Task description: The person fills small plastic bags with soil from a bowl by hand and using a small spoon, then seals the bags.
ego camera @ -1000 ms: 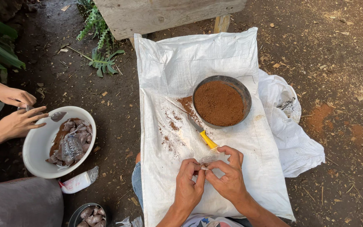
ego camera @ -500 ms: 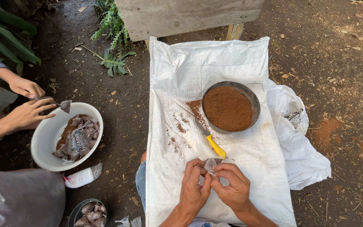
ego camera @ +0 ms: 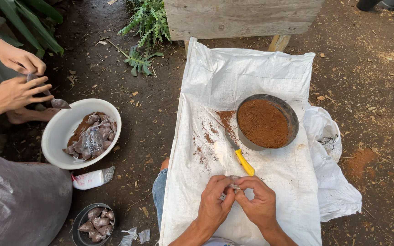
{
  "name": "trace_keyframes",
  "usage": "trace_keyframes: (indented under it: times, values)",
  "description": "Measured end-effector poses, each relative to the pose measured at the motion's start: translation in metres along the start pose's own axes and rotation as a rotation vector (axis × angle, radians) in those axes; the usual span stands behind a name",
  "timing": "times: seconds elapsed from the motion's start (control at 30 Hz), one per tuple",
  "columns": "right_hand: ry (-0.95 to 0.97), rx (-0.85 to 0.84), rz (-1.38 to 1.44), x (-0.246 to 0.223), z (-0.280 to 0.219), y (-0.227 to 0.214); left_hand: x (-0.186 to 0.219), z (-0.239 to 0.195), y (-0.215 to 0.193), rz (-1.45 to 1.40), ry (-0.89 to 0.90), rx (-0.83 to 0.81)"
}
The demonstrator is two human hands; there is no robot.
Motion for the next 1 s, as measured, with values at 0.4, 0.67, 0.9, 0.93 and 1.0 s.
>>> trace_keyframes:
  times: [0.4,0.67,0.9,0.93,1.0]
  values:
    - [0.162,-0.034,-0.063,0.030,0.011,0.009,-0.033,0.001,-0.005,-0.079,-0.244,-0.093]
    - [0.197,-0.125,0.063,0.026,0.019,0.025,-0.040,0.000,-0.005,-0.076,-0.214,-0.068]
    - [0.120,-0.092,-0.221,0.017,0.022,0.026,-0.062,-0.007,0.005,-0.382,-0.419,-0.150]
    - [0.179,-0.099,-0.233,0.022,0.021,0.026,-0.064,-0.007,0.004,-0.385,-0.414,-0.154]
    - [0.239,-0.103,-0.244,0.024,0.022,0.026,-0.067,-0.007,0.004,-0.386,-0.408,-0.163]
Point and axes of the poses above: each hand's wrist, its own z-axis towards the middle knuckle, its own y-axis out of the palm, x = y × z, the point moved 9 cm from there along z, towards the middle knuckle, and after that the axes turned 7 degrees about y, right-handed, at the moved point
